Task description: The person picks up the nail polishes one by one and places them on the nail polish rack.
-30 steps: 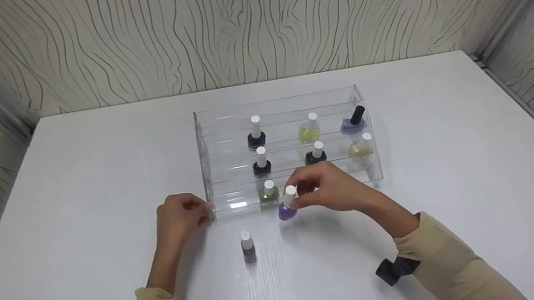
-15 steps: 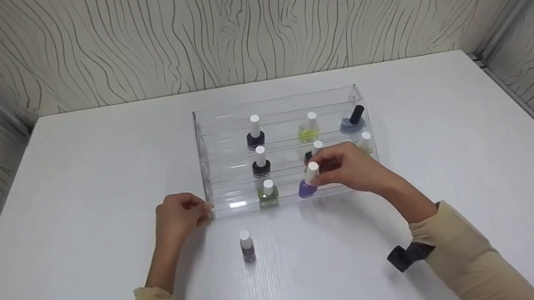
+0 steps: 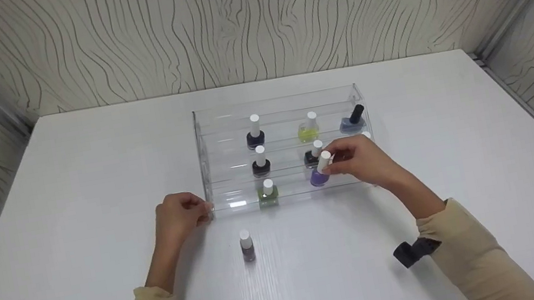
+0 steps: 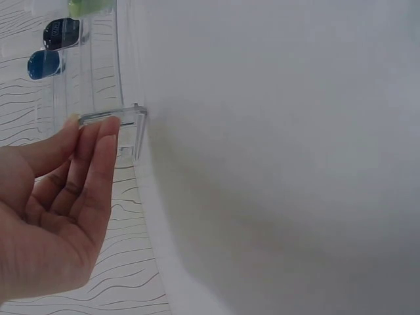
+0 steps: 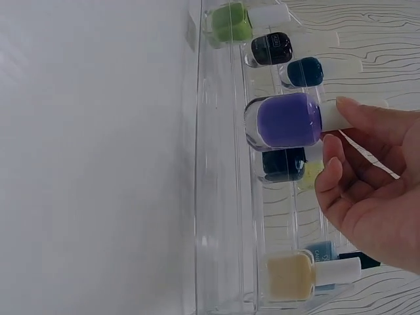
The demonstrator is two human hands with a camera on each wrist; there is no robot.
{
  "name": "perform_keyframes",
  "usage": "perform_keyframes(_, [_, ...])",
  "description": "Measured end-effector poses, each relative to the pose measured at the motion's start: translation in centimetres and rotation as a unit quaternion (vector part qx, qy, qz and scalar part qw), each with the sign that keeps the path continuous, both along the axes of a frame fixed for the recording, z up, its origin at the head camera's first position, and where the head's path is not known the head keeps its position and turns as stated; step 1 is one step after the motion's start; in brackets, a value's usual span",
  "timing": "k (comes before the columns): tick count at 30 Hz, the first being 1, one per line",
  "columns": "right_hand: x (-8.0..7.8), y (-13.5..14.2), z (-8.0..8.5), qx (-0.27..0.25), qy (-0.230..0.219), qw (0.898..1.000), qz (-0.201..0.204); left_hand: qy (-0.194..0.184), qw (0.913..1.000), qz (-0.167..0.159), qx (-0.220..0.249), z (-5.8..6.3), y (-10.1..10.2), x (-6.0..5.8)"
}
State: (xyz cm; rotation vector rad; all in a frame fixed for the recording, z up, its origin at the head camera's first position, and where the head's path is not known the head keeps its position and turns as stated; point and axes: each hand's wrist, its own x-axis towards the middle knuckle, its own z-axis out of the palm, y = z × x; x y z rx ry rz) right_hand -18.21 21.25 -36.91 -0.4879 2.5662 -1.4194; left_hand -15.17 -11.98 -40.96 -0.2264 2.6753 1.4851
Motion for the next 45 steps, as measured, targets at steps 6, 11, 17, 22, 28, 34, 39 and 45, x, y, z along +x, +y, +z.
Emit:
perform_keyframes(6, [-0.1,0.3,-0.8,0.004,-0.006,1.0,-0.013,0.003,1.0,0.002,0.005,-0.1,0.1,0.0])
perform_keyframes(11, [-0.1,0.4,-1.3,0.008,-0.01,1.0,-0.016,0.005,1.0,0.004,0.002,-0.2,0.1,0.0])
perform_keyframes(17, [0.3,0.3,-1.7,0.004,-0.008,1.0,-0.018,0.001,1.0,0.005,0.0,-0.1,0.2,0.0])
perform_keyframes(22, [0.3,0.3,-2.1,0.005,-0.004,1.0,-0.019,-0.001,1.0,0.006,-0.004,0.0,0.2,0.0])
perform_keyframes(28, [0.4,0.4,-2.3,-0.006,-0.012,1.0,-0.017,0.002,1.0,0.006,0.002,-0.1,0.1,0.1])
perform_keyframes(34, [0.5,0.4,-2.5,-0.025,-0.019,0.999,-0.016,0.013,0.9998,0.003,0.011,-0.1,0.0,0.2])
perform_keyframes(39, [0.5,0.4,-2.5,-0.029,-0.014,0.999,-0.012,0.002,0.9999,0.008,0.008,-0.1,0.1,0.1])
perform_keyframes(45, [0.8,0.2,-1.9,-0.015,-0.009,1.0,-0.013,-0.004,0.9999,0.01,0.011,-0.1,0.0,0.1])
